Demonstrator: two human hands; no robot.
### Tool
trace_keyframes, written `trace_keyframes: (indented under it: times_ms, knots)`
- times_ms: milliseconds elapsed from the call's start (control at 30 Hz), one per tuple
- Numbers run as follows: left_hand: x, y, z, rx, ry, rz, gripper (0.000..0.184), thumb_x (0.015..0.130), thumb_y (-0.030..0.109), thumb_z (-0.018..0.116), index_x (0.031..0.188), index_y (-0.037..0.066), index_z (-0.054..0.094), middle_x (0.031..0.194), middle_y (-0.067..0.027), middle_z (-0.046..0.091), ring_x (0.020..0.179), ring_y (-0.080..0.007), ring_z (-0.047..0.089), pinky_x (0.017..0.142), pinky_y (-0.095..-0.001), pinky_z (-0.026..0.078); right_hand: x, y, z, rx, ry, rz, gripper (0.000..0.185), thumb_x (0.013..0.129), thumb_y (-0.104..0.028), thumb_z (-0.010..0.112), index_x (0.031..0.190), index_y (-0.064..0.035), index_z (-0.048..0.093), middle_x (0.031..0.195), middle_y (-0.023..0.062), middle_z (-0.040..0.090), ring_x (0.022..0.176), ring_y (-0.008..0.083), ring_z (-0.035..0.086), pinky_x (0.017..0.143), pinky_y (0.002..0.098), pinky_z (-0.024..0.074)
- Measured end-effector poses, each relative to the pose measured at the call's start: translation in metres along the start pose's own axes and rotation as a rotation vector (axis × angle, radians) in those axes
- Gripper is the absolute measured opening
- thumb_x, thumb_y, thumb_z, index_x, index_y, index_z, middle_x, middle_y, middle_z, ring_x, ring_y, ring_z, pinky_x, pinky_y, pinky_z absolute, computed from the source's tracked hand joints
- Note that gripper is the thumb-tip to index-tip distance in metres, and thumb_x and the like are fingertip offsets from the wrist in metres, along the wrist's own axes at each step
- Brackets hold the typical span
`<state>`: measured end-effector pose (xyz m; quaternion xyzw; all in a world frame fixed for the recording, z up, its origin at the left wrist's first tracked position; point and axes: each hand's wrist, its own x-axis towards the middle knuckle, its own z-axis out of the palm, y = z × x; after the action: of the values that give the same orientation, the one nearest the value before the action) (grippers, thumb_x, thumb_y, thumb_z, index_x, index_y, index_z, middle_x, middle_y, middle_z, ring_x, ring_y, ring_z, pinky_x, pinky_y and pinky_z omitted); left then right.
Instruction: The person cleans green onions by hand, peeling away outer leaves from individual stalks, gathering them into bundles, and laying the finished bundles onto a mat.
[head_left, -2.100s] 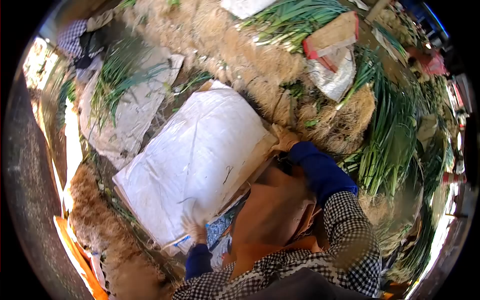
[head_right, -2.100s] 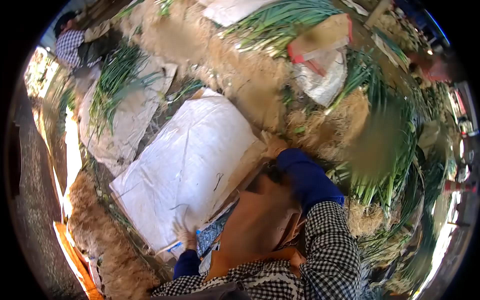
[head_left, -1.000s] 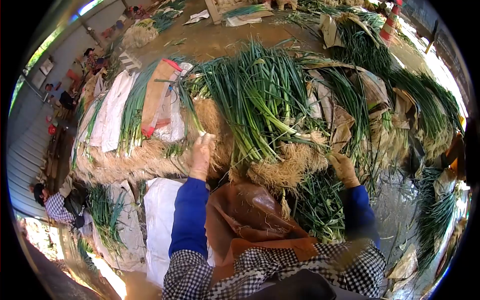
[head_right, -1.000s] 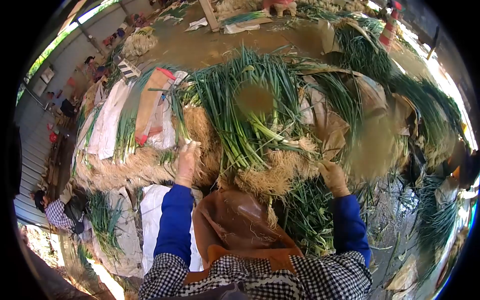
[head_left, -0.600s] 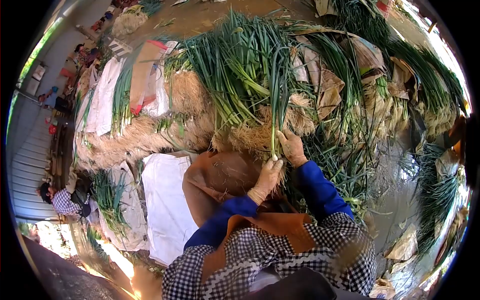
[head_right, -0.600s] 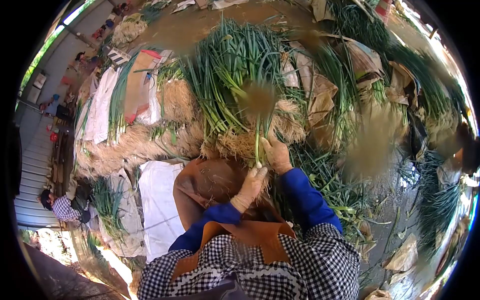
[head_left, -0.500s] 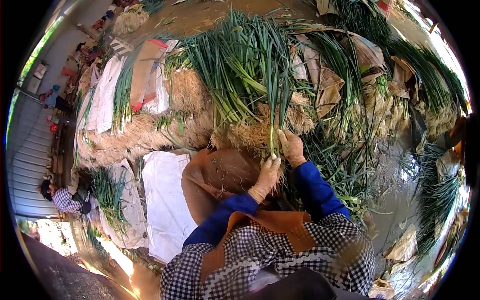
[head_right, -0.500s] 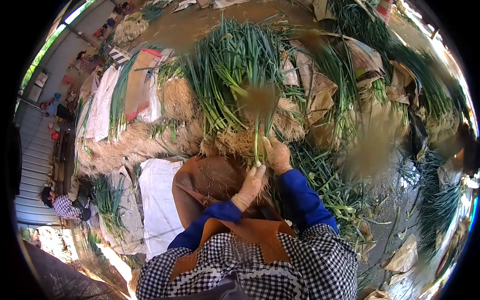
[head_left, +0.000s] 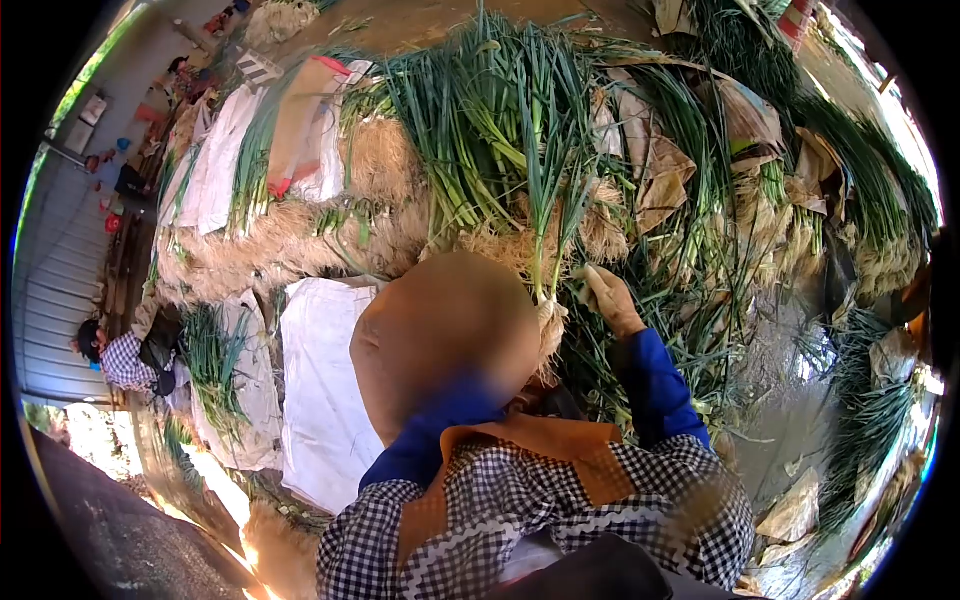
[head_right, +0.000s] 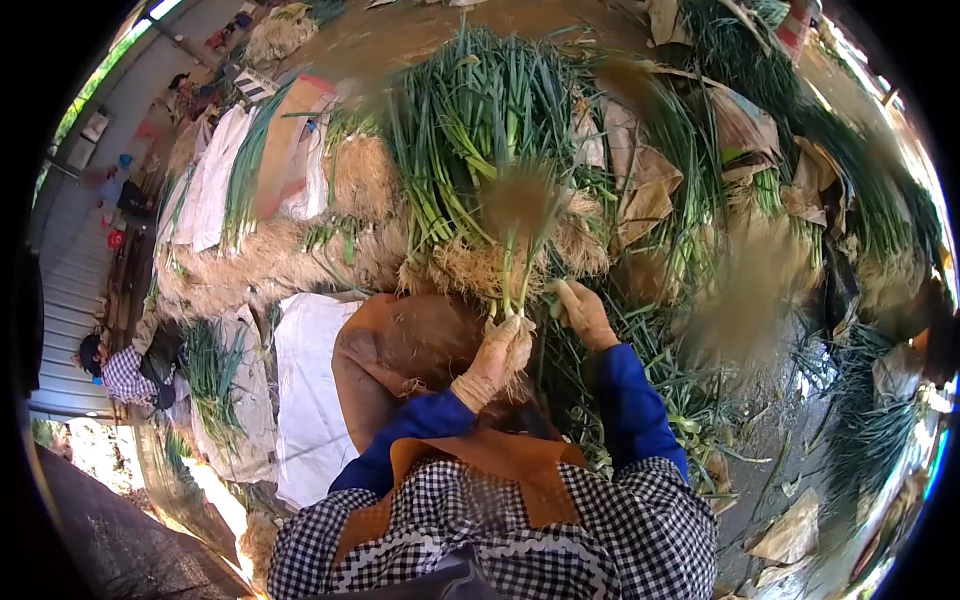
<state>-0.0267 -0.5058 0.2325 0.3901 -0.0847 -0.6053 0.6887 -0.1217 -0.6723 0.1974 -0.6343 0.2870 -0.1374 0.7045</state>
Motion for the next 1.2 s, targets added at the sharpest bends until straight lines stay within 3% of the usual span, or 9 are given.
trace_keyframes:
  times_ms: [200, 400, 533, 600, 667, 800, 933, 1000, 1200]
  knots:
    - [-0.007, 0.002, -0.001, -0.145, -0.024, -0.066, 0.032, 0.096, 0.040, 0.038, 0.090, 0.013, 0.054, 0.056, 0.0031, 0.042, 0.042, -0.0074, 0.034, 0.038, -0.0203, 0.027, 0.052, -0.026, 0.072, 0.448, -0.152, -0.134, 0.030, 0.093, -0.028, 0.048, 0.104, -0.0040, 0.063, 0.073, -0.0043, 0.055, 0.060, 0.0096, 0.049, 0.055, 0.0233, 0.0392]
    - [-0.008, -0.017, -0.018, -0.034, 0.446, -0.017, 0.039, 0.089, 0.056, 0.043, 0.078, 0.019, 0.051, 0.053, 0.0036, 0.037, 0.040, -0.0093, 0.031, 0.038, -0.0222, 0.025, 0.032, -0.017, 0.100, -0.760, 0.291, -0.457, 0.036, 0.087, -0.036, 0.053, 0.075, -0.0021, 0.058, 0.070, 0.0236, 0.057, 0.067, 0.0399, 0.057, 0.057, 0.0445, 0.0447]
    - [-0.001, -0.021, -0.059, -0.349, 0.027, -0.087, 0.037, 0.091, 0.049, 0.043, 0.077, 0.017, 0.056, 0.058, 0.0019, 0.046, 0.049, -0.0101, 0.041, 0.040, -0.0227, 0.031, -0.052, -0.032, 0.049, 0.005, -0.051, 0.054, 0.027, 0.091, -0.023, 0.050, 0.073, -0.0034, 0.055, 0.055, -0.0037, 0.044, 0.050, 0.0059, 0.041, 0.044, 0.0234, 0.0334]
    - [-0.001, -0.038, -0.046, 0.049, 0.200, 0.105, 0.036, 0.091, 0.044, 0.046, 0.081, 0.012, 0.059, 0.062, 0.0001, 0.053, 0.054, -0.0094, 0.048, 0.043, -0.0226, 0.037, -0.072, -0.017, 0.005, 0.193, -0.027, 0.045, 0.029, 0.093, -0.026, 0.050, 0.071, -0.0075, 0.055, 0.052, -0.0037, 0.043, 0.043, 0.0038, 0.035, 0.040, 0.0206, 0.0269]
    - [0.000, -0.031, -0.045, -0.476, -0.248, -0.169, 0.038, 0.091, 0.040, 0.050, 0.090, 0.004, 0.060, 0.066, 0.0021, 0.057, 0.051, -0.0066, 0.051, 0.040, -0.0224, 0.037, -0.080, -0.004, -0.025, 0.228, 0.081, 0.061, 0.036, 0.093, -0.034, 0.049, 0.068, -0.0086, 0.055, 0.050, -0.0035, 0.044, 0.040, 0.0051, 0.035, 0.039, 0.0214, 0.0267]
    - [-0.010, 0.001, -0.018, -0.344, 0.129, -0.315, 0.052, 0.092, 0.041, 0.047, 0.119, -0.003, 0.050, 0.056, 0.0064, 0.045, 0.040, -0.0035, 0.036, 0.035, -0.0188, 0.028, -0.070, 0.013, -0.050, 0.216, 0.437, 0.105, 0.035, 0.092, -0.034, 0.051, 0.071, -0.0063, 0.057, 0.054, 0.0017, 0.050, 0.045, 0.0123, 0.045, 0.044, 0.0250, 0.0360]
    - [-0.013, 0.005, -0.027, -0.165, -0.213, -0.454, 0.044, 0.095, 0.033, 0.045, 0.118, -0.005, 0.050, 0.056, 0.0066, 0.040, 0.040, -0.0036, 0.033, 0.036, -0.0177, 0.027, -0.057, 0.063, -0.071, -1.388, 0.111, 0.607, 0.043, 0.089, -0.041, 0.047, 0.091, -0.0025, 0.068, 0.087, 0.0148, 0.066, 0.078, 0.0224, 0.065, 0.065, 0.0312, 0.0494]
    - [-0.018, 0.013, -0.022, -0.053, -0.179, -0.326, 0.040, 0.095, 0.029, 0.045, 0.116, -0.005, 0.052, 0.059, 0.0056, 0.043, 0.042, -0.0034, 0.035, 0.038, -0.0168, 0.027, -0.068, 0.049, -0.054, -0.504, -0.141, 0.636, 0.048, 0.091, -0.043, 0.043, 0.101, -0.0010, 0.065, 0.085, 0.0107, 0.066, 0.072, 0.0172, 0.063, 0.064, 0.0286, 0.0478]
    - [-0.031, 0.015, -0.011, 0.141, -0.142, -0.102, 0.024, 0.091, 0.015, 0.055, 0.109, -0.002, 0.058, 0.077, 0.0043, 0.054, 0.061, -0.0015, 0.044, 0.052, -0.0136, 0.036, -0.077, -0.053, 0.027, 0.283, -0.071, 0.029, 0.052, 0.092, -0.040, 0.045, 0.122, 0.0016, 0.048, 0.083, 0.0048, 0.061, 0.058, 0.0091, 0.052, 0.054, 0.0222, 0.0410]
